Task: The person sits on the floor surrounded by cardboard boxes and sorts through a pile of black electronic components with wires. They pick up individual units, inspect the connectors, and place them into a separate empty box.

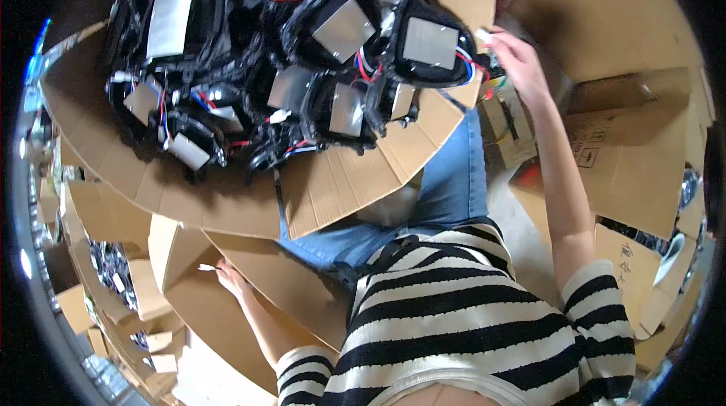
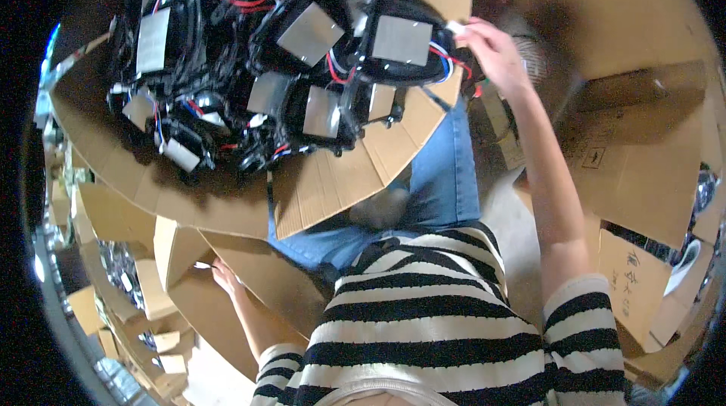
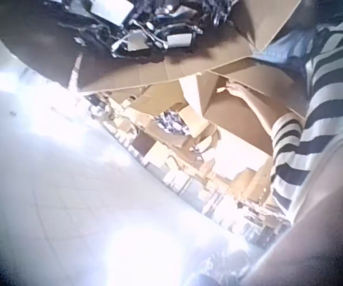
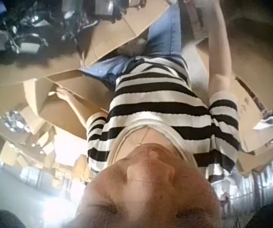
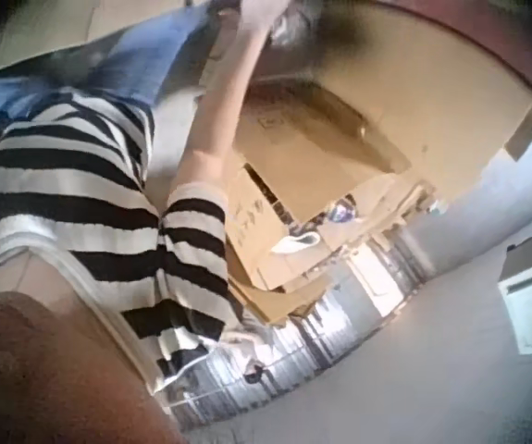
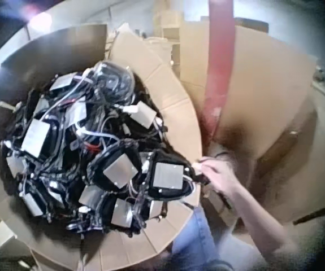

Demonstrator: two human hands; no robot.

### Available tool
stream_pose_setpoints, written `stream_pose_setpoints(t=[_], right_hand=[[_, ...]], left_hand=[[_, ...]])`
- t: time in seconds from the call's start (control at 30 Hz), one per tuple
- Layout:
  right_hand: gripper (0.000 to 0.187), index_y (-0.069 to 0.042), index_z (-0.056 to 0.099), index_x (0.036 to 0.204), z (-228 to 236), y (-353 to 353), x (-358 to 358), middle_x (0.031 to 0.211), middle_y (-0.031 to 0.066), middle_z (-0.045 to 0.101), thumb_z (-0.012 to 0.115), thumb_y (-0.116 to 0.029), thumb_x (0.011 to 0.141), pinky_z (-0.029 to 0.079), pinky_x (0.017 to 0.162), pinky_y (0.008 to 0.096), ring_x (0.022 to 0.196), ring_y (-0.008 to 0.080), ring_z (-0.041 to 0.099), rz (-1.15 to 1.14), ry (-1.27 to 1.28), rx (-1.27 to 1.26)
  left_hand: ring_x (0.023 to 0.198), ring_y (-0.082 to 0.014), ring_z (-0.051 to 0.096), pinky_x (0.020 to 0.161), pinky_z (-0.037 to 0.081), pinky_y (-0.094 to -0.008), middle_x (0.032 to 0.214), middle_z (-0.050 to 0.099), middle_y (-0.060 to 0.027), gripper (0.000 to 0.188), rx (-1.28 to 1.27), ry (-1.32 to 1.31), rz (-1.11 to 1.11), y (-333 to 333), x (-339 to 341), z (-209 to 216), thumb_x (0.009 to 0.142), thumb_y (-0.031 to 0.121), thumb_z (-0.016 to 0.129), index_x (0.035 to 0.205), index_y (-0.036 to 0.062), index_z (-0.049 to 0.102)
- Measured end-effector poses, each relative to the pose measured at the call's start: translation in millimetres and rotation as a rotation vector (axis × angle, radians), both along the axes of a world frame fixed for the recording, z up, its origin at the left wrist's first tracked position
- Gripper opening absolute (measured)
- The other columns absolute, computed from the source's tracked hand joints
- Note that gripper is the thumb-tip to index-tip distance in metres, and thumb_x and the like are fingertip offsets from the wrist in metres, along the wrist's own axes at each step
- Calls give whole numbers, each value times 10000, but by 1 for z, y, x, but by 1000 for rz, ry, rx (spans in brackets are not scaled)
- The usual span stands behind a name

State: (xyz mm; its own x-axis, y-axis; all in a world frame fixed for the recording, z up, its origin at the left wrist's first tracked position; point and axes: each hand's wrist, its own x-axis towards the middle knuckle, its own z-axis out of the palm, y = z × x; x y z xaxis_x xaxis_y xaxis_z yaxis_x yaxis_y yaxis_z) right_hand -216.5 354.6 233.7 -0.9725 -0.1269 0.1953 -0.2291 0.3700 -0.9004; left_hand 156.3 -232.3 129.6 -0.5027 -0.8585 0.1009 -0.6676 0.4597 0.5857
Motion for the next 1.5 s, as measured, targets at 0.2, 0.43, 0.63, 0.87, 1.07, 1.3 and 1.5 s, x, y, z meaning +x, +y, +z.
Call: stream_pose_setpoints(t=[0.2,0.43,0.63,0.87,1.07,1.3,1.5], right_hand=[[220,-24,583,835,-7,16,-27,715,127,583,477,-212,793,420,598,284,652,183,557,-94,41,237],[218,-110,599,778,2,-10,-28,758,154,581,447,-266,758,447,628,410,711,319,563,-116,-12,462],[186,-67,576,724,-9,2,-28,694,178,565,455,-208,729,431,588,438,672,351,553,-156,177,383],[219,-120,607,780,-6,2,-40,734,150,583,448,-257,719,452,632,398,703,318,567,-147,143,525],[243,-90,592,777,2,3,-42,695,97,593,467,-289,716,446,615,348,675,241,582,-106,38,503],[235,-119,600,824,0,-3,-49,823,110,596,464,-278,719,433,705,352,803,263,563,-82,-8,471],[233,-102,600,801,-7,8,-57,787,110,597,499,-290,706,430,678,338,767,252,570,-61,12,443]], left_hand=[[1058,-295,410,911,306,-349,1173,399,-195,435,-146,215,-80,92,-101,80,863,307,372,1114,-44,423],[1006,-328,441,898,313,-378,1111,430,-260,477,-67,393,-27,95,-159,75,870,329,326,1081,-86,432],[903,-350,471,836,338,-385,1068,461,-275,426,-60,474,-17,74,-177,52,878,265,312,1058,-100,438],[1039,-346,425,927,308,-362,1148,386,-288,415,-336,562,-143,80,-183,58,860,178,353,1174,-91,317],[1109,-319,365,973,262,-339,1222,310,-266,431,-209,622,-164,53,-191,41,840,92,372,1219,-73,247],[1001,-350,433,874,335,-374,1125,398,-293,396,-44,505,-36,57,-186,47,854,161,377,1143,-105,329],[989,-310,442,863,339,-348,1135,409,-262,394,27,472,-46,85,-179,73,867,194,374,1135,-94,348]])
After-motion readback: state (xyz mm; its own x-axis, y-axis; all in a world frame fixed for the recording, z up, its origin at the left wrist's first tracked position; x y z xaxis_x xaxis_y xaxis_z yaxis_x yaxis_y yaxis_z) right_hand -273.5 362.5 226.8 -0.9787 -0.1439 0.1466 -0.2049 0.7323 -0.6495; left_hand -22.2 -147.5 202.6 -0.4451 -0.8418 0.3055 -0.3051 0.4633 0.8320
